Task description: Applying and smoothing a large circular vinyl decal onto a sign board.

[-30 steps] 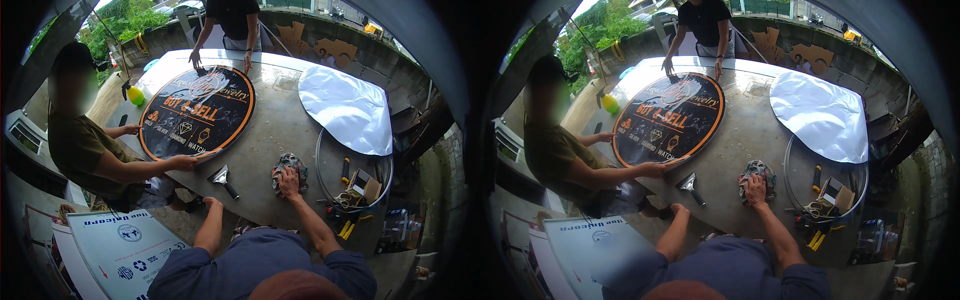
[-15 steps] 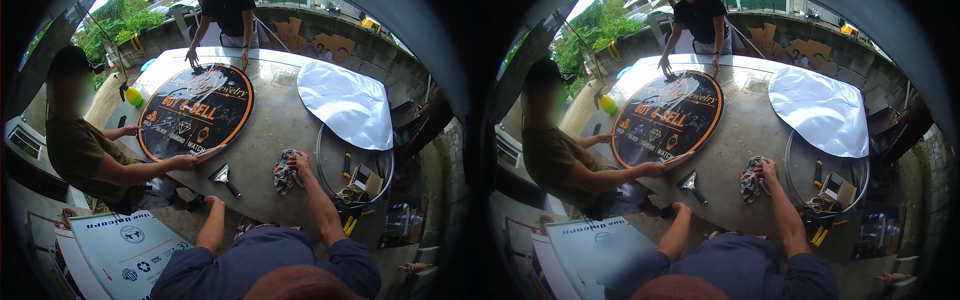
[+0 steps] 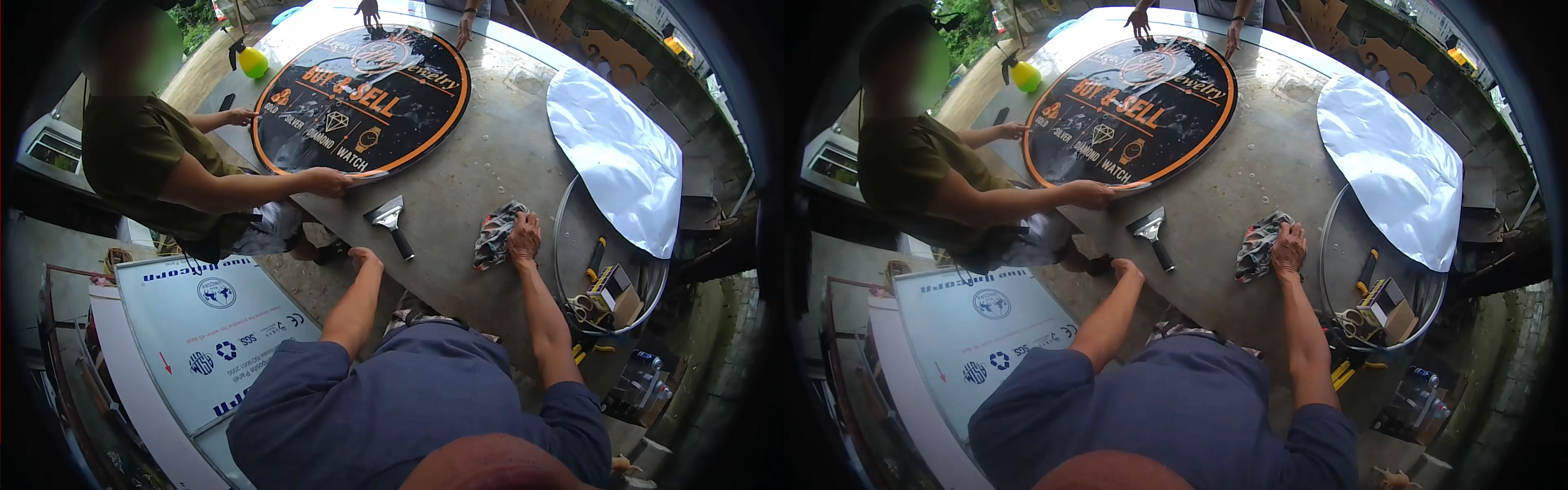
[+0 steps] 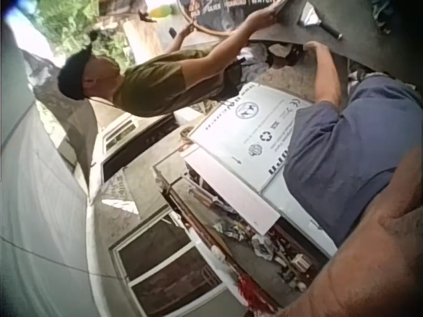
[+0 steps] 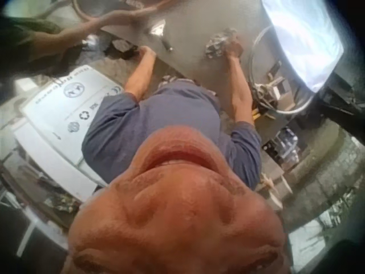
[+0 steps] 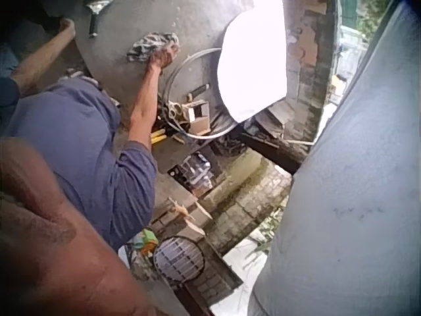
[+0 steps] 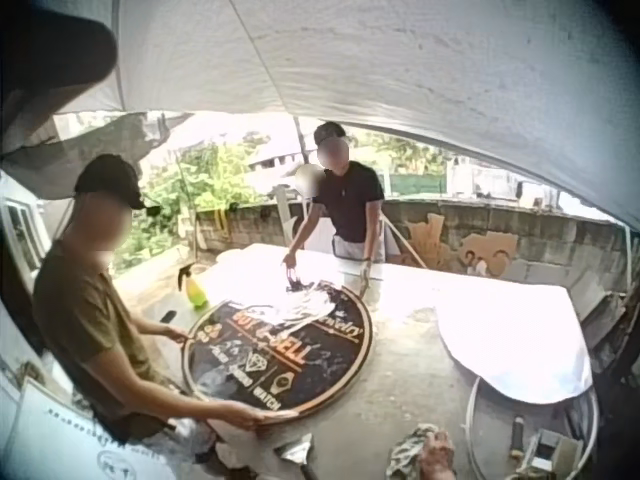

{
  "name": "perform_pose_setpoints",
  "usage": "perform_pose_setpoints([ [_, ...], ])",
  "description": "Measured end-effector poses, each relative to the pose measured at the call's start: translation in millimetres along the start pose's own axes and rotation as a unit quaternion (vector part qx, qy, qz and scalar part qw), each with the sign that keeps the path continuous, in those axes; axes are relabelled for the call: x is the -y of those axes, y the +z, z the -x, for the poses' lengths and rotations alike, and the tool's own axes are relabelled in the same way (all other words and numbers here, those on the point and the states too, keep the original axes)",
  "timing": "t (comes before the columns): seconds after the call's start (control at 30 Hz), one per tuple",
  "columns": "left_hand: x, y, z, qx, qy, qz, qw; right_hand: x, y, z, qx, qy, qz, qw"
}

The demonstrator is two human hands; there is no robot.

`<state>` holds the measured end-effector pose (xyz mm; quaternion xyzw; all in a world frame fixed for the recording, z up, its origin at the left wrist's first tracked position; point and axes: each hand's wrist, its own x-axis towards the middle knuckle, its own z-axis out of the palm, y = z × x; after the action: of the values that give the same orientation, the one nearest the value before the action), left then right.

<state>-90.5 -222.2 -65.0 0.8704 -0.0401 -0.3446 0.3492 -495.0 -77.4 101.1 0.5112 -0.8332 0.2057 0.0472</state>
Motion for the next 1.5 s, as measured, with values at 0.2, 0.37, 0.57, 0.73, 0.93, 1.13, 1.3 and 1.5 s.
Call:
perform_pose_setpoints([
  [0.2,-1,-12,2,-0.05,-0.004,0.0,0.999,11,8,-7,-0.054,0.004,0.025,0.998],
  [0.37,21,-4,-36,-0.057,-0.013,0.01,0.998,12,1,-3,-0.04,0.009,0.037,0.999],
  [0.57,13,-9,-92,-0.042,-0.035,0.062,0.997,25,-3,-7,-0.053,-0.001,0.017,0.998],
  [0.73,-14,-26,29,-0.011,0.01,-0.112,0.994,10,3,0,-0.045,0.023,0.035,0.998],
  [0.93,-53,-67,98,-0.057,-0.002,-0.037,0.998,12,5,-1,-0.047,0.022,0.024,0.998],
  [1.13,-22,-35,49,0.009,0.051,0.046,0.998,5,-3,0,-0.077,0.035,0.044,0.995],
  [1.3,26,-13,-57,-0.013,0.109,0.012,0.994,23,10,-7,-0.05,0.019,0.015,0.998],
  [1.5,8,-15,-68,-0.046,0.121,-0.025,0.991,18,1,-7,-0.072,0.017,0.023,0.997],
])
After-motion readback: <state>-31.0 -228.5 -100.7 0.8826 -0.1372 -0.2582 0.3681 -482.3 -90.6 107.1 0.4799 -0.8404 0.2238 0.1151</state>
